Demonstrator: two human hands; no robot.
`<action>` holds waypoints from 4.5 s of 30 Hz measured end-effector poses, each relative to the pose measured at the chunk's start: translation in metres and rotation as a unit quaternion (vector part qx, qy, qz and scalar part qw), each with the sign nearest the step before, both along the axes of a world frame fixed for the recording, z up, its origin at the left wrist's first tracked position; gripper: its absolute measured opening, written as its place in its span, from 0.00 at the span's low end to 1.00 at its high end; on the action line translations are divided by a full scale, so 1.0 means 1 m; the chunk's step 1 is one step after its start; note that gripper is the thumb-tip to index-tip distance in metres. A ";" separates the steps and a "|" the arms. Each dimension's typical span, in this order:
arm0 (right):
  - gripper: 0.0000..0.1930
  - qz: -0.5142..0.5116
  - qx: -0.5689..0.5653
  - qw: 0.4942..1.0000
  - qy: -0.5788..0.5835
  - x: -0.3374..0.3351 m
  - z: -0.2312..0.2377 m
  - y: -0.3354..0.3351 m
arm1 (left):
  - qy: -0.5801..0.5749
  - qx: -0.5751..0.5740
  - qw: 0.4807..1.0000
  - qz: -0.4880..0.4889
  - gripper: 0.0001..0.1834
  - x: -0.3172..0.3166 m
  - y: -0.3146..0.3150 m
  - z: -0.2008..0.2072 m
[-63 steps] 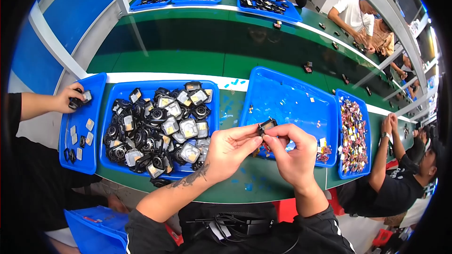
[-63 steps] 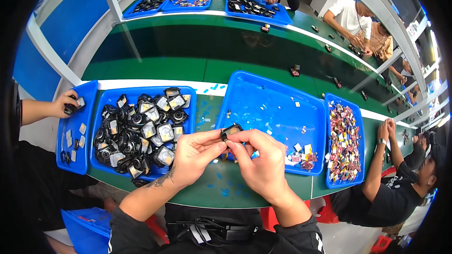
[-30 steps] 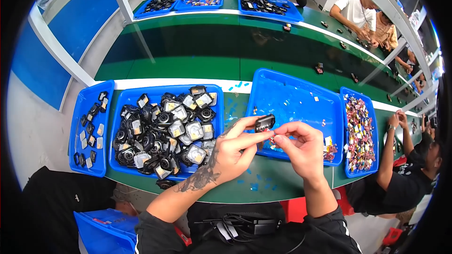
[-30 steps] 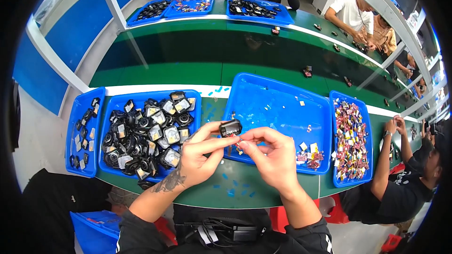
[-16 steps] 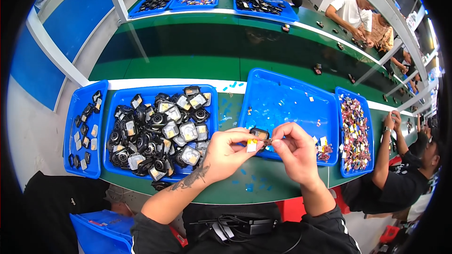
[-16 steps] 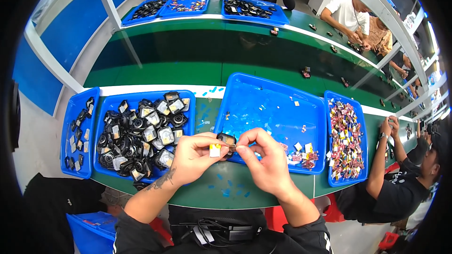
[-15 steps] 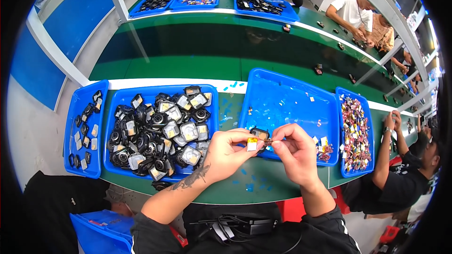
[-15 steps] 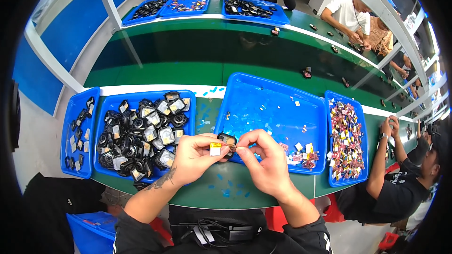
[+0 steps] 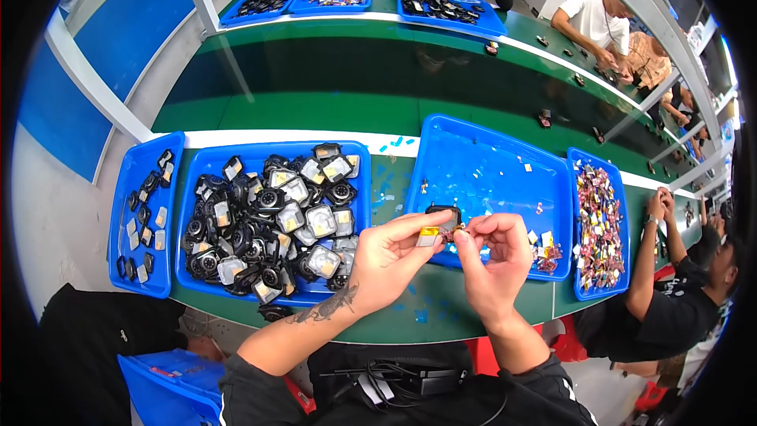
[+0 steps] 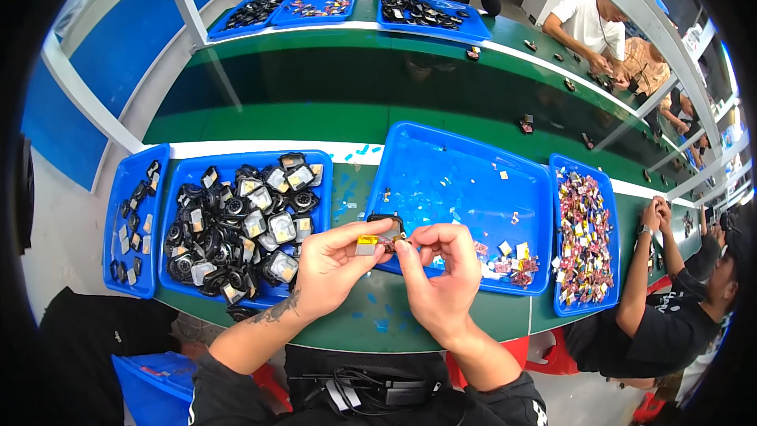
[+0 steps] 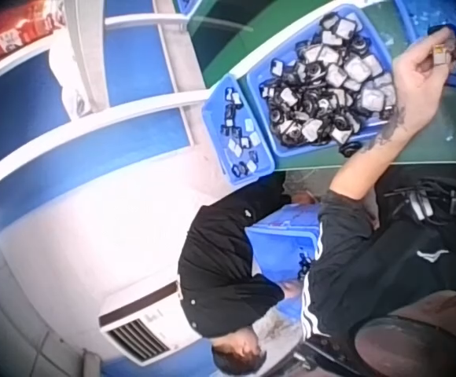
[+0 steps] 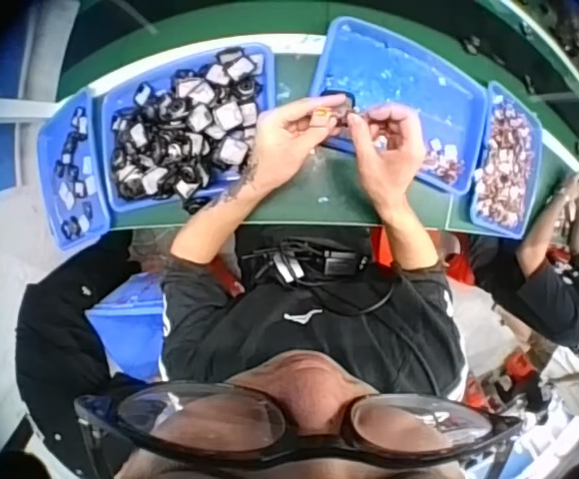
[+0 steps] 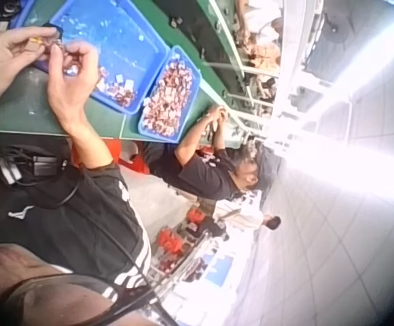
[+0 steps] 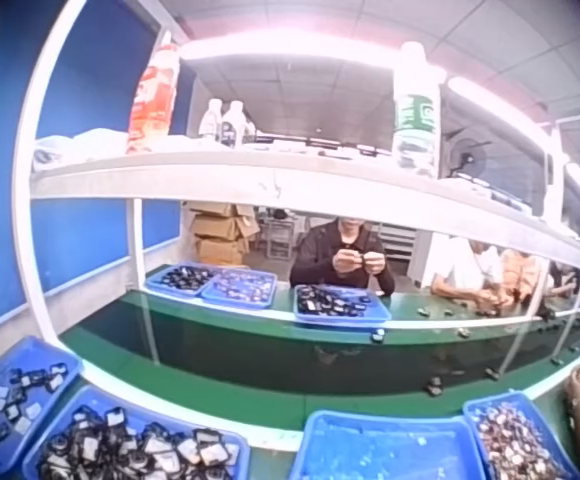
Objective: Assemble small electronic modules by combining printed circuit boards with plastic housings and screens.
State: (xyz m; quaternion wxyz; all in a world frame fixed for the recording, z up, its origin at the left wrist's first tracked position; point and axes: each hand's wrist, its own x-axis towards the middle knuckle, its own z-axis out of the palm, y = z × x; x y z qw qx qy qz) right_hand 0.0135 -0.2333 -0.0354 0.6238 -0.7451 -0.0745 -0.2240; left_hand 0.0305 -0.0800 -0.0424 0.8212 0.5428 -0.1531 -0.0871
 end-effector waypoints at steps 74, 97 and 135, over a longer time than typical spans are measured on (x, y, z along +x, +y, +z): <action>0.14 0.436 -0.592 0.423 -0.530 -0.003 0.011 0.197 | -0.679 0.125 0.686 0.231 0.26 -0.121 0.040 0.010; 0.33 0.218 -0.228 0.941 -0.123 -0.014 0.036 -0.052 | 0.151 -0.026 0.986 -0.065 0.10 -0.056 0.021 0.020; 0.06 0.175 0.124 0.955 0.207 0.016 0.013 -0.046 | -0.075 0.161 0.984 -0.005 0.08 0.014 0.002 -0.001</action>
